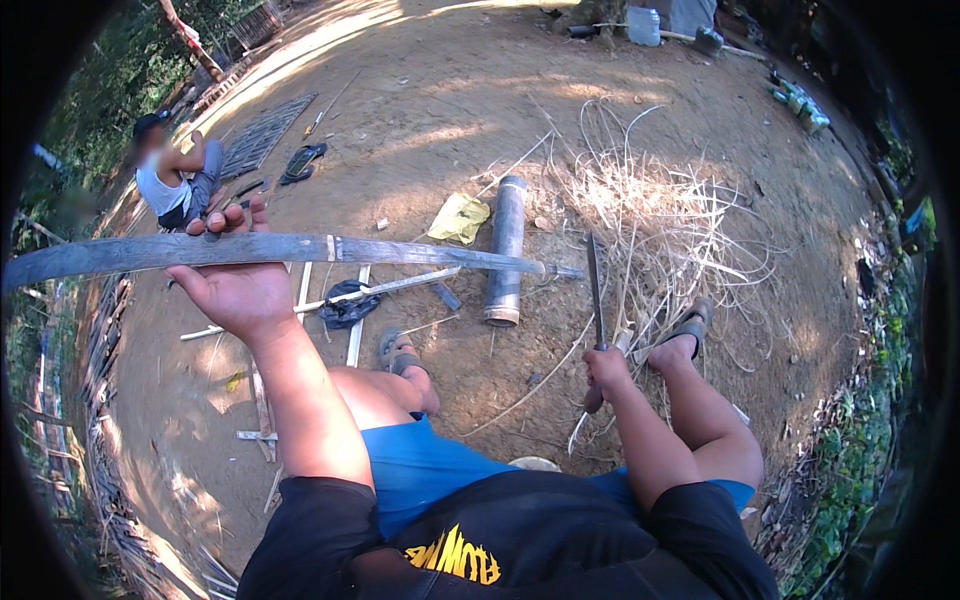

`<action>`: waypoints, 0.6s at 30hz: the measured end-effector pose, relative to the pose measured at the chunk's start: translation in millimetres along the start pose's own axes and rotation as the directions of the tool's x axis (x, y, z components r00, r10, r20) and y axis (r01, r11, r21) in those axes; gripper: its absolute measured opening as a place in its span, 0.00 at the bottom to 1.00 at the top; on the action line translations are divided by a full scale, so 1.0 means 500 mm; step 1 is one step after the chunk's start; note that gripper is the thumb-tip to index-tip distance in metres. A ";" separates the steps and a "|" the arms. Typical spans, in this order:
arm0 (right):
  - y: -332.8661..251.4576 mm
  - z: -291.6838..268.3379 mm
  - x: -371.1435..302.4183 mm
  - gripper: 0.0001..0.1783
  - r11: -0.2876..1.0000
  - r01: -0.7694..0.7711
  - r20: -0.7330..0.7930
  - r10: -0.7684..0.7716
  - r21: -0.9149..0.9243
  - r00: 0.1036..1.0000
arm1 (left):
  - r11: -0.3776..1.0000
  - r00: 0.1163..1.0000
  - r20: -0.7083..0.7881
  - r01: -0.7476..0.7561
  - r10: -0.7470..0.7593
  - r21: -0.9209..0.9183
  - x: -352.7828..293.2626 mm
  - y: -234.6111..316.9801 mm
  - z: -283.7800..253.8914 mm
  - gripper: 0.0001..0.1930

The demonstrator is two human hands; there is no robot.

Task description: The person uses a large knife to shave and smooth the surface of a bamboo strip, repeatedly scraping the blade along the material.

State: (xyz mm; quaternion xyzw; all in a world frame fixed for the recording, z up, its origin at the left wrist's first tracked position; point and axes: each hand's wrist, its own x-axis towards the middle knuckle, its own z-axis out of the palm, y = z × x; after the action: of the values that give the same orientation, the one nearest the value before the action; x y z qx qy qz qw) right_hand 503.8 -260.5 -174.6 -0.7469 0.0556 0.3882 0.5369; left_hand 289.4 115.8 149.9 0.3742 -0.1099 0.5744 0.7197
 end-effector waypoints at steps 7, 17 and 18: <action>-0.083 0.039 -0.102 0.06 0.987 0.160 0.076 -0.162 0.024 0.984 | 1.000 0.972 0.235 0.024 -0.019 -0.019 -0.006 -0.002 0.022 0.24; -0.215 0.099 -0.253 0.16 0.895 0.393 0.136 -0.372 -0.211 0.918 | 0.998 0.985 0.169 -0.021 0.030 -0.056 -0.030 -0.033 0.095 0.25; -0.243 0.105 -0.278 0.16 0.886 0.404 0.151 -0.378 -0.226 0.913 | 0.998 0.991 0.129 -0.039 0.044 -0.038 -0.033 -0.037 0.107 0.25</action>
State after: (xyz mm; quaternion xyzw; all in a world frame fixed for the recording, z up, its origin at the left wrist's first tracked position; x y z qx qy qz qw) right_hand 441.2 -212.0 0.2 -0.7840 -0.1736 0.3138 0.5067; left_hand 315.5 66.8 169.5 0.3955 -0.1744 0.5618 0.7054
